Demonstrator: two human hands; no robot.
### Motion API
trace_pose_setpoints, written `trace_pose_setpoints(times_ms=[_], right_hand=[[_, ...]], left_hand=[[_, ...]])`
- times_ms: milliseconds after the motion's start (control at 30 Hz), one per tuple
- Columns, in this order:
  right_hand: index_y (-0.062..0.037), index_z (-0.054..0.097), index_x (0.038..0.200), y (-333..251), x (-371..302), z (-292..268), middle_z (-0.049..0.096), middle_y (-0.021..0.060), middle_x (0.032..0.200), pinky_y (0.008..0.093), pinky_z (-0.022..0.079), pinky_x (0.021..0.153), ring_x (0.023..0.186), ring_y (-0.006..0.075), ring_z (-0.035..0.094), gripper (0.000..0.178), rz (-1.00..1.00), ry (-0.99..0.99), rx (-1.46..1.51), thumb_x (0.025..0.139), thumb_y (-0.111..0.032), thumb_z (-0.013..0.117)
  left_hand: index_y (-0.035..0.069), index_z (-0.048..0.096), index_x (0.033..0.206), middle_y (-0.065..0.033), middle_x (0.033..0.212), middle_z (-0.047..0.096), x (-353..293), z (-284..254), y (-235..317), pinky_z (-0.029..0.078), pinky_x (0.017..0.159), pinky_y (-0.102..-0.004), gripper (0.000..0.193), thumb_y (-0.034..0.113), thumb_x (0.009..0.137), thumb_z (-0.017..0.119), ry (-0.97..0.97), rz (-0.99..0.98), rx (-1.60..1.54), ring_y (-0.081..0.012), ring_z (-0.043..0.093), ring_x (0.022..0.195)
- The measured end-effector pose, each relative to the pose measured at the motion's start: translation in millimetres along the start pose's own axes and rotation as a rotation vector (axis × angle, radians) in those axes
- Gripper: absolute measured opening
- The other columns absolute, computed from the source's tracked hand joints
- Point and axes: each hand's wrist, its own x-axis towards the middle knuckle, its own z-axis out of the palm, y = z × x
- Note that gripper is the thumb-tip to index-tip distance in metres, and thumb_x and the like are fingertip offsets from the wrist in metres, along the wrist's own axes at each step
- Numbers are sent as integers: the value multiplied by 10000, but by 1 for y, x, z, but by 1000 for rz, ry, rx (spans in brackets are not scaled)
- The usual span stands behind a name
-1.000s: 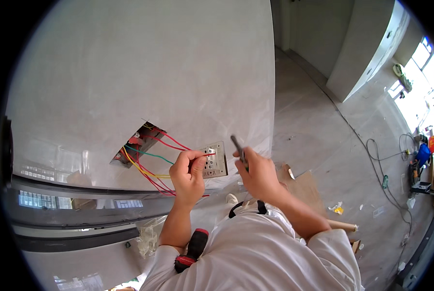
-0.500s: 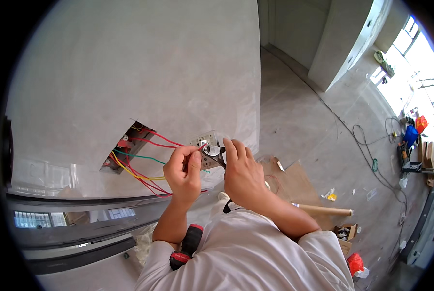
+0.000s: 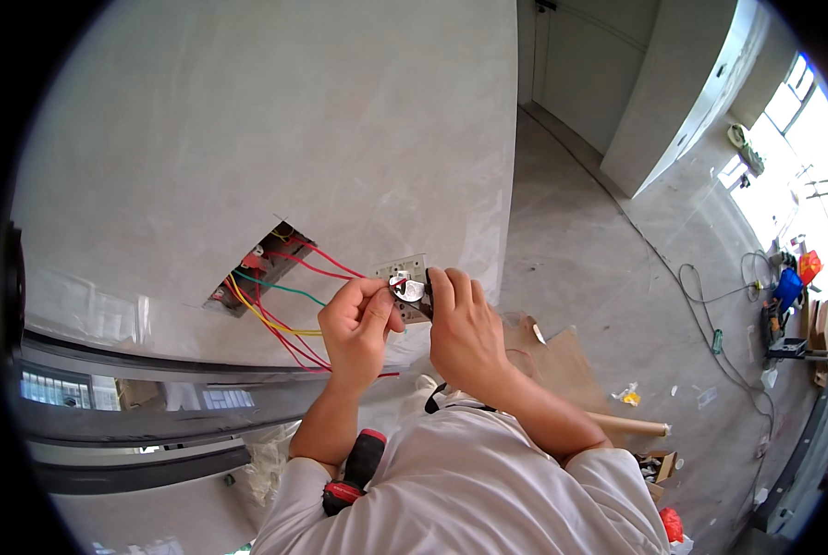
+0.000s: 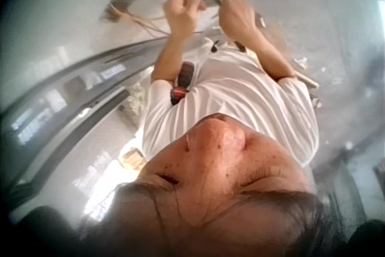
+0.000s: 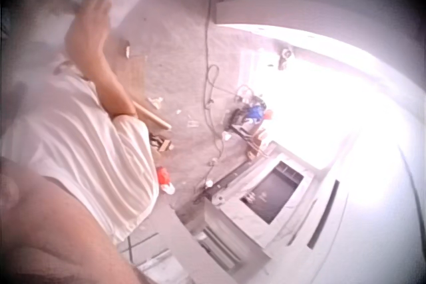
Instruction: The person installs a wall electrical outlet by stripping and connecting multiple colored wires to the terminal screws. They use a cordless drill to tighten the screws and pliers to strip wire insulation, then tuck the wires into the wall cavity.
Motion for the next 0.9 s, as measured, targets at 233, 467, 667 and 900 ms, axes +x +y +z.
trace_pose_setpoints(times_ms=[233, 467, 667, 900], right_hand=[[21, 502, 1318, 12, 4, 1, 570, 200, 1233, 469, 547, 842, 1049, 398, 602, 537, -61, 27, 13, 796, 31, 628], [-4, 533, 1217, 31, 7, 2, 587, 189, 1151, 478, 536, 821, 1014, 402, 607, 372, -47, -121, 144, 857, 21, 623], [-26, 574, 1221, 54, 26, -34, 615, 180, 1143, 477, 514, 856, 1026, 399, 631, 303, -111, -460, 445, 944, -97, 675], [-11, 571, 1269, 43, 10, -31, 625, 192, 1166, 443, 503, 871, 1035, 383, 631, 335, 59, -421, 532, 972, -128, 673]], left_hand=[[-25, 672, 987, -39, 676, 661, 0, 4, 1, 353, 513, -212, 121, 67, 1031, 606, -5, 1, -22, -26, 473, 560], [-25, 664, 971, -31, 702, 681, 4, -4, 6, 454, 585, -223, 85, 55, 986, 639, -112, 36, 173, -56, 589, 633], [1, 665, 873, -79, 642, 667, 9, -2, -2, 431, 493, -262, 232, 66, 806, 877, -102, 353, 514, -106, 565, 521], [16, 676, 786, -66, 614, 623, 14, 8, -16, 387, 491, -256, 236, 78, 785, 903, 34, 642, 560, -125, 485, 496]])
